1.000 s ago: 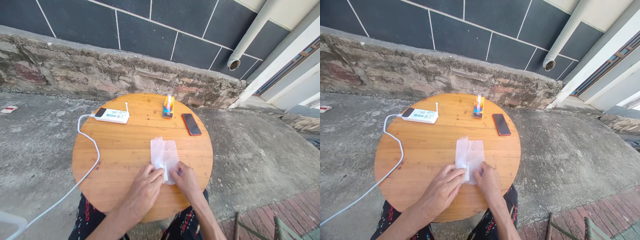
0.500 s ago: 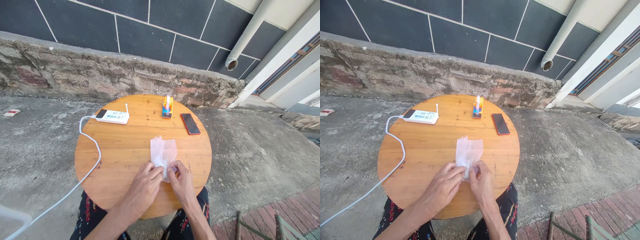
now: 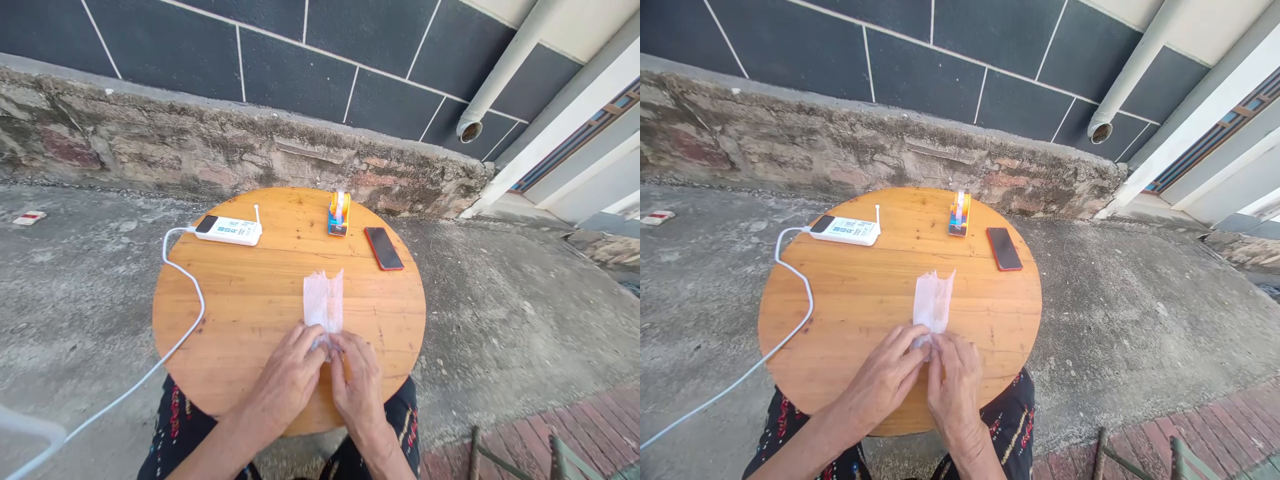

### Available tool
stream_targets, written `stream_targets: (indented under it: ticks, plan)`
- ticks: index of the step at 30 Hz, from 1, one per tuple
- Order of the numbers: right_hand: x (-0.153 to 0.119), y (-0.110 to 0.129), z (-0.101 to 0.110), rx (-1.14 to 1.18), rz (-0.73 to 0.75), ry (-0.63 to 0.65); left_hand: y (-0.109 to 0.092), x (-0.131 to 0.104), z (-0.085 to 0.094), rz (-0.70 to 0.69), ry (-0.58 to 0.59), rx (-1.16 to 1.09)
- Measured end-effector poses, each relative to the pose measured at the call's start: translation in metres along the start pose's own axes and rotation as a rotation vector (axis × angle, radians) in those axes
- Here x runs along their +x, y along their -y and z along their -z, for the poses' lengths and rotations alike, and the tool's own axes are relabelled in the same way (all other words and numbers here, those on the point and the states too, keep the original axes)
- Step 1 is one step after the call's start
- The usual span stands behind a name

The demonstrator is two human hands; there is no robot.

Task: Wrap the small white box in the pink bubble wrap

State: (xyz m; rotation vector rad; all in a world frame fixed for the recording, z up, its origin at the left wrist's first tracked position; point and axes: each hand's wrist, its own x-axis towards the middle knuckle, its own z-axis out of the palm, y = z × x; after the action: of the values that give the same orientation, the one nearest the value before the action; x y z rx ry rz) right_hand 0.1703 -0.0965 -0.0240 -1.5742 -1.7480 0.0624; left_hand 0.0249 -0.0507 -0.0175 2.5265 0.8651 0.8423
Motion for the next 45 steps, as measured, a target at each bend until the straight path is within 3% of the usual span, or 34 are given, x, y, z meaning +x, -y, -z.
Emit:
stream_targets:
  ticks: [8,19,30,38,45]
  plan:
    - [-0.004,0.002,-0.002,-0.11,0.106,0.035,-0.001,0.001,0.001,0.012,-0.009,-0.04]
    - [-0.017,-0.001,0.001,0.046,0.088,0.035,0.0,-0.003,0.0,0.005,-0.09,-0.11]
    - [0.004,0.005,0.007,-0.057,0.084,0.057,0.001,-0.001,0.013,0.049,-0.13,-0.259]
    - [0.001,-0.003,0.004,-0.054,0.066,0.12,0.002,0.001,0.003,0.036,-0.125,-0.218]
    - [0.004,-0.009,-0.001,0.084,0.042,0.097,0.0,0.003,0.007,0.001,-0.092,-0.103]
